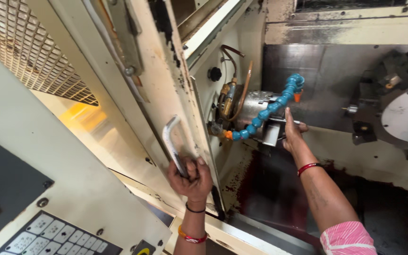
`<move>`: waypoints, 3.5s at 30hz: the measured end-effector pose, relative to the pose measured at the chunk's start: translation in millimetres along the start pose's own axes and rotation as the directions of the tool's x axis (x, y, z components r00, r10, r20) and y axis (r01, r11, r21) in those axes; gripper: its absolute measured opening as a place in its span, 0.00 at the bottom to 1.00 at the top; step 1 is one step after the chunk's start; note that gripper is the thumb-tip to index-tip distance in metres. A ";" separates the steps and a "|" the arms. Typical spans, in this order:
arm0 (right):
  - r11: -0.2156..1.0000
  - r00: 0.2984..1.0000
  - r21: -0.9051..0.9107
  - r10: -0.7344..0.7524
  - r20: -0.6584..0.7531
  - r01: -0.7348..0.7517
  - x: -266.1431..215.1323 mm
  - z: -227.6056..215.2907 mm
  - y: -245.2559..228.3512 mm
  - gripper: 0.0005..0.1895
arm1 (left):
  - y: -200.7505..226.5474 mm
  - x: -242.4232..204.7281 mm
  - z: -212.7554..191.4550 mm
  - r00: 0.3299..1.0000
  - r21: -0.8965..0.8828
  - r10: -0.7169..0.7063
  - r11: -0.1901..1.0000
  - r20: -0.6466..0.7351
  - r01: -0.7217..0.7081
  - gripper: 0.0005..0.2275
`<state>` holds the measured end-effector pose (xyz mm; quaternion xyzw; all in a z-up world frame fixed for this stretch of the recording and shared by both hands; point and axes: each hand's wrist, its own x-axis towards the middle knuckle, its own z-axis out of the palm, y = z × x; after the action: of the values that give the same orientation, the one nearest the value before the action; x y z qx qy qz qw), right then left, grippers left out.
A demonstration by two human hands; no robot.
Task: The person opens a machine door, uses a hex key to adjust internal components, and then closes the door. The task involves precise tool manipulation inside the machine.
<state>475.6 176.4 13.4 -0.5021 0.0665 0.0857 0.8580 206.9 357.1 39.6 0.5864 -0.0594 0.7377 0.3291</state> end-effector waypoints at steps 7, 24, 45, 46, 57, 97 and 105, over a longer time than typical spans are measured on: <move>0.974 0.905 0.106 -0.144 -0.399 0.202 24.3 -15.7 10.8 0.25 | -17.8 -0.5 -6.0 0.996 0.035 0.080 0.996 0.043 -0.082 0.21; 0.898 0.885 0.150 -0.358 -0.298 0.414 -10.8 -30.8 2.8 0.27 | -9.9 4.8 -20.6 0.999 -0.023 0.015 1.000 0.049 -0.014 0.22; 0.857 0.839 0.175 -0.398 -0.371 0.485 19.5 -11.2 44.9 0.30 | -22.1 -2.2 -14.4 0.999 0.006 0.023 1.000 0.044 -0.024 0.22; 0.847 0.844 0.208 -0.400 -0.357 0.489 20.1 -11.3 45.0 0.30 | -21.7 -1.9 -13.7 0.999 -0.001 0.021 1.000 0.048 -0.021 0.22; 0.871 0.859 0.114 -0.436 -0.270 0.478 21.8 -8.9 59.2 0.31 | -26.1 -8.3 -6.8 0.999 -0.017 0.000 1.000 0.035 0.001 0.22; 0.989 0.983 -0.014 -0.142 0.114 0.145 14.3 -51.1 79.2 0.46 | -33.9 -30.5 8.4 0.997 -0.045 -0.067 0.997 -0.033 0.066 0.21; 0.975 0.969 -0.133 -0.152 0.195 0.180 -34.8 -65.7 57.0 0.44 | -8.6 -21.3 -15.8 0.998 -0.047 -0.064 0.997 0.023 0.065 0.22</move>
<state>427.6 143.7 -60.0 -0.5590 -0.0617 0.0641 0.8244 200.8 362.4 13.0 0.5880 -0.0618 0.7186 0.3661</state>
